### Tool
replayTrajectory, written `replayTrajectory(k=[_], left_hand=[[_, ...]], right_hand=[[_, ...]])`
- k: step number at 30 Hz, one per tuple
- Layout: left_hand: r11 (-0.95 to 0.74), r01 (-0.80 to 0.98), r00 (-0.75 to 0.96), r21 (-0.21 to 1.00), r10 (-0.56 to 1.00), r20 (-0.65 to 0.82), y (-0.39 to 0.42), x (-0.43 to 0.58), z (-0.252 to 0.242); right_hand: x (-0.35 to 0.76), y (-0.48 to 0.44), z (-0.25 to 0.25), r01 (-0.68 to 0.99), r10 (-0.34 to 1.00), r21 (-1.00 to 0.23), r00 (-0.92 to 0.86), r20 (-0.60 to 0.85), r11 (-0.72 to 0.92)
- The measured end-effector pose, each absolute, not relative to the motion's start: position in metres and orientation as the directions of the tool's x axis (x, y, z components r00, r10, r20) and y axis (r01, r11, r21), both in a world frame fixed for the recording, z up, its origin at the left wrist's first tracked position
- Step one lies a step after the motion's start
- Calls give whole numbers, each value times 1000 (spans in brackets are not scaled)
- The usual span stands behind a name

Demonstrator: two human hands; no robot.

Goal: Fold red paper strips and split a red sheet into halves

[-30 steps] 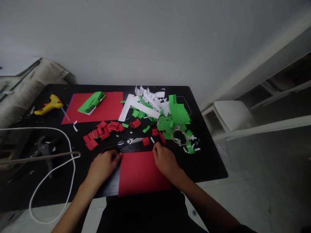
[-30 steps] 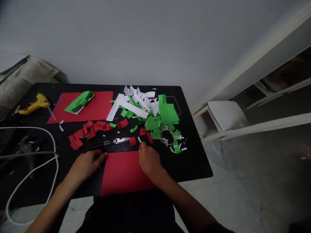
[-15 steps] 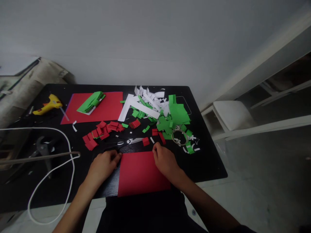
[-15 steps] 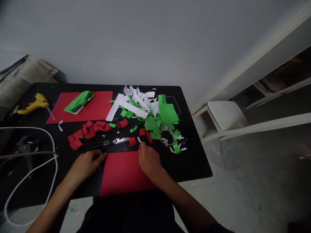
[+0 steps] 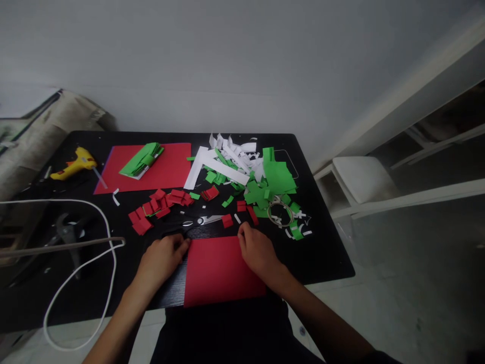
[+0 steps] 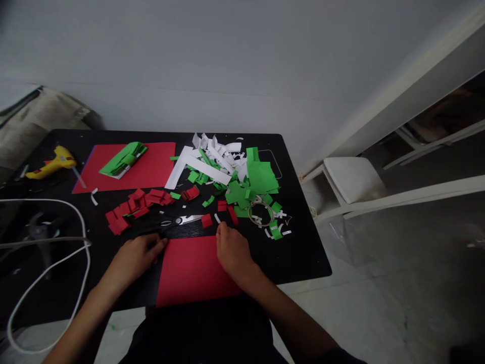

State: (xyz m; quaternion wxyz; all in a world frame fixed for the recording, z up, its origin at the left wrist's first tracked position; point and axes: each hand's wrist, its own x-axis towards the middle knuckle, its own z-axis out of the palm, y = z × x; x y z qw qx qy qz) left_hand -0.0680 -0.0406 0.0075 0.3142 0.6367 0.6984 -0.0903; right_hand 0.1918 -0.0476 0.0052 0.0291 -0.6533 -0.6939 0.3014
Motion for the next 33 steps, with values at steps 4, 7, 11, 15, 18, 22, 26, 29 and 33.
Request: replayTrajectory(k=[4,7,11,15,18,22,26,29,33], left_hand=[[174,943,17,282,824,-566,-40,-67,9],[171,946,12,276,831,-556,-40,-67,8],[165,951,1,263,846,-533,-41,-66,6],[160,951,6,266,846,-533,-41,-65,5],[162,954,-4,252,847,-531,-40,-64,6],[144,957,6,250,856,-518,-40,-62,7],[136,965,-4,225,863,-506,-42,-61,9],[136,966,-6,220,862,-507,-43,-60,12],[143,960,-1,242,863,-505,-44,-59,14]], right_hand=[[192,-49,2,874,930,-485,-156,-332,-27],[193,-51,0,862,942,-507,-164,-294,-8],[202,-58,-1,806,951,-588,-231,-207,68],[223,-74,-1,663,855,-687,-505,-118,296],[238,-86,-3,616,758,-691,-634,-151,378],[245,-90,-8,619,735,-683,-655,-177,387],[242,-83,-11,626,739,-686,-646,-191,370],[240,-79,-13,628,736,-683,-648,-194,373],[237,-74,-13,610,726,-683,-667,-169,402]])
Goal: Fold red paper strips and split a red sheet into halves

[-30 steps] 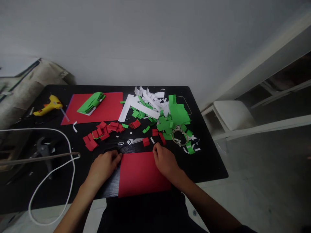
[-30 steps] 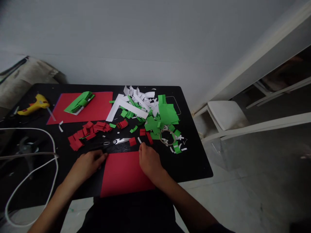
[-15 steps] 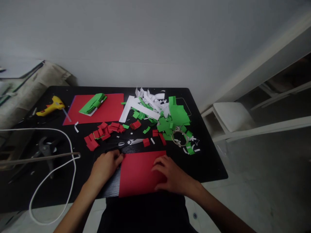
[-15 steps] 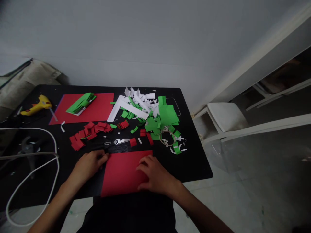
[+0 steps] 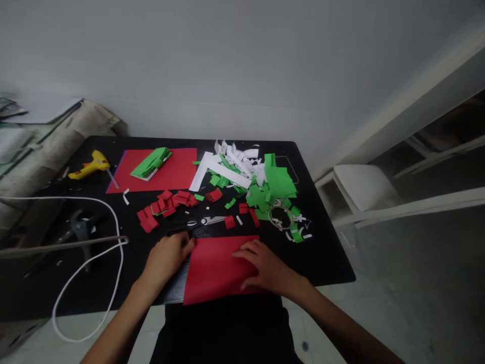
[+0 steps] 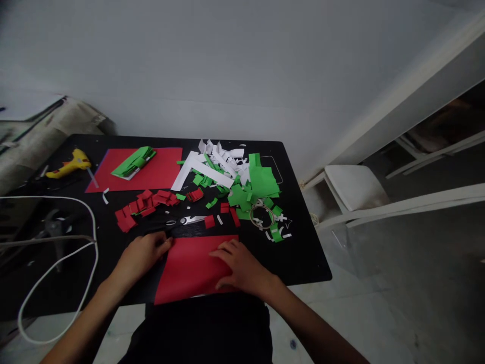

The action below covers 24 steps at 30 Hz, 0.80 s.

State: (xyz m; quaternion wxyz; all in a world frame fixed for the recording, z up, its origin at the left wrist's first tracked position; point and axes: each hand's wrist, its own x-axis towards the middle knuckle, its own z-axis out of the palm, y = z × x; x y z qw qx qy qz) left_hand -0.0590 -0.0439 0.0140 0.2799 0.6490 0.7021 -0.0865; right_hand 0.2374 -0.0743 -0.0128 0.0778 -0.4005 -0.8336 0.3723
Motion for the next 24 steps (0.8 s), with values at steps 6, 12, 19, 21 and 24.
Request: replayTrajectory(k=[6,12,19,21,24], left_hand=[[134,959,0,251,883,-470,-46,-63,8],[109,942,36,316,906,-421,-48,-71,2],[130,932,21,337,912,-410,-53,-73,-4],[133,933,19,336,910,-413,-53,-73,-4],[143,922,22,359,908,-418,-52,-73,-4]], right_hand=[[232,-64,-3,579,729,-715,-670,-144,391],[238,-53,7,546,720,-771,-673,-170,328],[241,-49,11,525,718,-814,-663,-211,247],[241,-48,13,517,716,-825,-663,-220,226],[241,-47,16,517,715,-832,-658,-236,202]])
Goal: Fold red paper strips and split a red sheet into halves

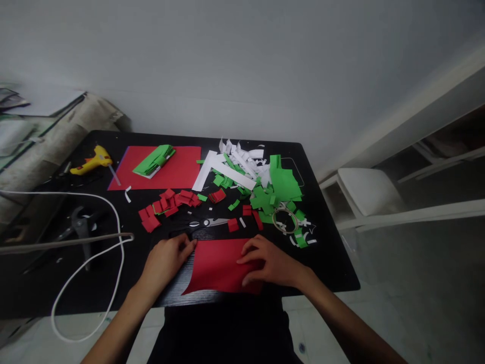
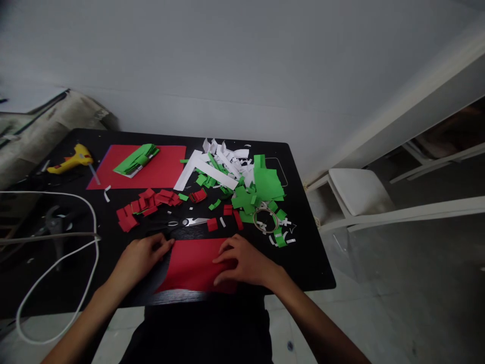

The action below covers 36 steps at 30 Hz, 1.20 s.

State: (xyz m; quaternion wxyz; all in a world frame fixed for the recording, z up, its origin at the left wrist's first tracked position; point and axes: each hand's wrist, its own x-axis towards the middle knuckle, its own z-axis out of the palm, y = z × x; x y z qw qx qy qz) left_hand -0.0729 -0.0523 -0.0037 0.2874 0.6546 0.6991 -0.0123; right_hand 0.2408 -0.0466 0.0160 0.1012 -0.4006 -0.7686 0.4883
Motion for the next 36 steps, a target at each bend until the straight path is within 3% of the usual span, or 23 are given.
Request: replayTrajectory(k=[11,20,36], left_hand=[[129,910,47,394,913,-406,-55,-75,-7],[77,932,76,353,913,-400,-54,-72,-1],[58,861,155,506,916,-369,-56,-74,3]], right_hand=[[244,-49,12,569,689,-783,-674,-268,252],[242,-51,-2,614,674,-700,-693,-257,364],[237,-45,2,619,676,-673,-699,-235,405]])
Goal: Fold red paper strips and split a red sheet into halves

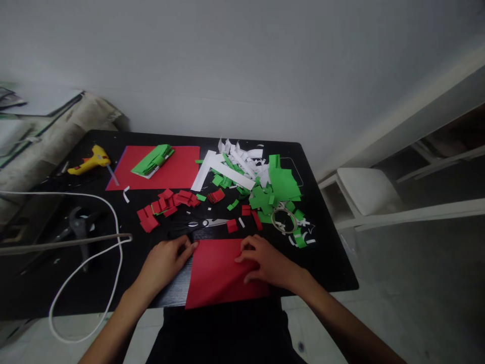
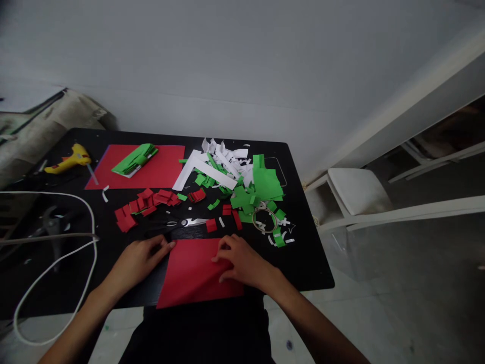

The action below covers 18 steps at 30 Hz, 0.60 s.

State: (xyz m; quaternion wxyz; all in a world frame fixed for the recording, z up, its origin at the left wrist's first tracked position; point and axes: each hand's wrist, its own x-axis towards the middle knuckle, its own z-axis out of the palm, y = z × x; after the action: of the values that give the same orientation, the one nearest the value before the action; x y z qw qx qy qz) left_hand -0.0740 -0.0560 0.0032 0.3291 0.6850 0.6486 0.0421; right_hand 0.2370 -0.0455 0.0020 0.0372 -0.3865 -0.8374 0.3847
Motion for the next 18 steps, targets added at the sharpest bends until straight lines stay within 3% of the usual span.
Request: replayTrajectory(k=[8,11,14,18], left_hand=[[64,757,184,650,934,-306,-60,-78,2],[31,635,121,772,983,-140,-63,-79,6],[-136,457,149,879,986,75,-65,-82,8],[-169,238,294,956,951,95,-67,-80,6]], right_hand=[[237,-49,3,527,720,-760,-684,-114,380],[236,-48,9,422,770,-840,-638,-8,340],[237,-44,19,290,825,-918,-561,66,270],[240,-36,35,144,881,-977,-467,71,155]])
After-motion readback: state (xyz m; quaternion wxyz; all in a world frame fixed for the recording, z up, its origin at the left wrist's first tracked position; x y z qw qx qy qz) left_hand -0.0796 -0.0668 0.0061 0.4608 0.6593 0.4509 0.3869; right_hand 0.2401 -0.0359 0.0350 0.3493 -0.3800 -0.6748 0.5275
